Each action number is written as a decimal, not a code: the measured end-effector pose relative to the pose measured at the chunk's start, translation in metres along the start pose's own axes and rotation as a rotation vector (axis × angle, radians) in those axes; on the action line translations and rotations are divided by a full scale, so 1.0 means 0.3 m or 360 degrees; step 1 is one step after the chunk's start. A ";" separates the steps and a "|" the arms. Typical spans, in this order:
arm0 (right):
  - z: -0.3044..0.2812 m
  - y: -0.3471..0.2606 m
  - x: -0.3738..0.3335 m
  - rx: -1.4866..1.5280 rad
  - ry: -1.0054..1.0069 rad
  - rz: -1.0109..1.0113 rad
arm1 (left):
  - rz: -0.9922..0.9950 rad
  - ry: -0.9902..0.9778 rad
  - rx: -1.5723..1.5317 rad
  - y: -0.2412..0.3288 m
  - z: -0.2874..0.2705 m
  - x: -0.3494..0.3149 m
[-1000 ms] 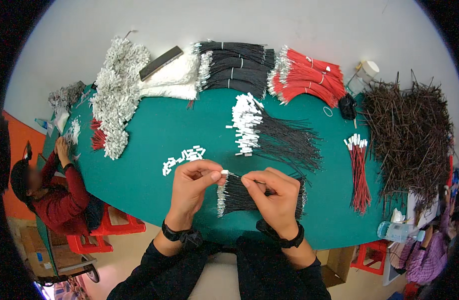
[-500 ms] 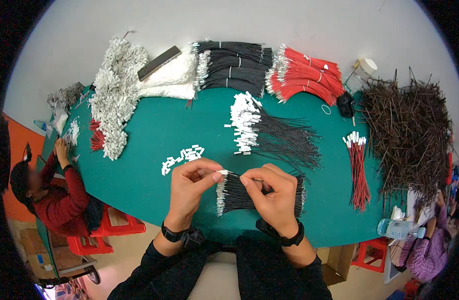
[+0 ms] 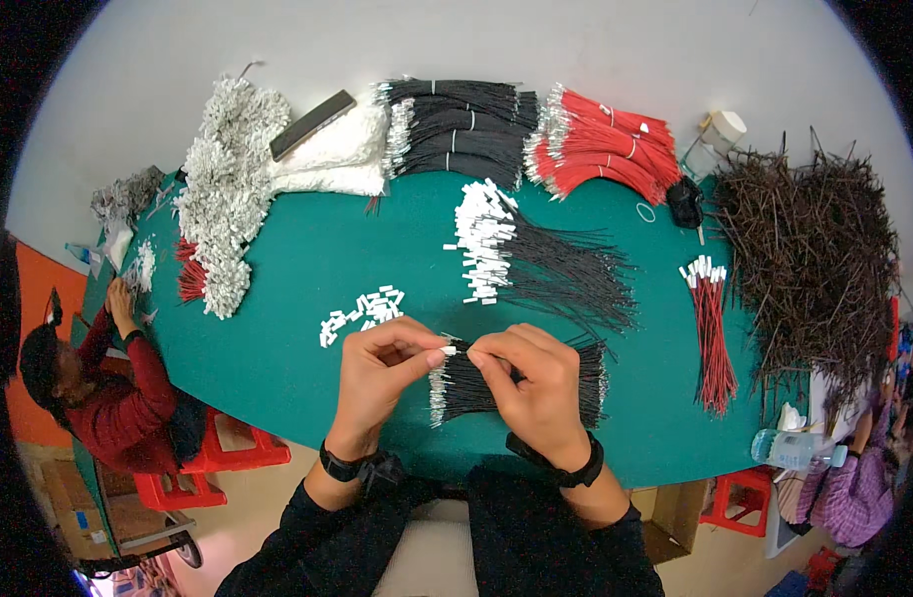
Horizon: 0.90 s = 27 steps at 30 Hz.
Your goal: Assembling small white plastic connectors onto bundles of black wires on an electronics workbench.
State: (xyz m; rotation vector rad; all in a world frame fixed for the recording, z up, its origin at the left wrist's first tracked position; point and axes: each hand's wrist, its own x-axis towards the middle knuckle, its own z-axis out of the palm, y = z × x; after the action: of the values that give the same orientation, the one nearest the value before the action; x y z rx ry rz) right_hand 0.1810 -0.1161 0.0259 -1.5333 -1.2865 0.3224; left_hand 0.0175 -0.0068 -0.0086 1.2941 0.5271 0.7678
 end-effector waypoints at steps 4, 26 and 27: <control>0.006 0.010 -0.001 0.0000 -0.0004 -0.0051 | -0.0135 0.0044 -0.0108 0.004 0.004 -0.006; -0.009 0.078 0.023 -0.0209 -0.0203 -0.0104 | -0.0250 0.0078 0.0111 -0.024 -0.032 0.020; -0.025 0.094 0.033 -0.0302 -0.0192 -0.0074 | -0.0253 0.0081 0.0113 -0.021 -0.044 0.037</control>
State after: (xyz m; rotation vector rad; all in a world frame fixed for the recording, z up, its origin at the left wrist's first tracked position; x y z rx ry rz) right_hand 0.2059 -0.1081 0.0096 -1.6605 -1.4800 0.2729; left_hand 0.0163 0.0096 -0.0167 1.2839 0.6949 0.6556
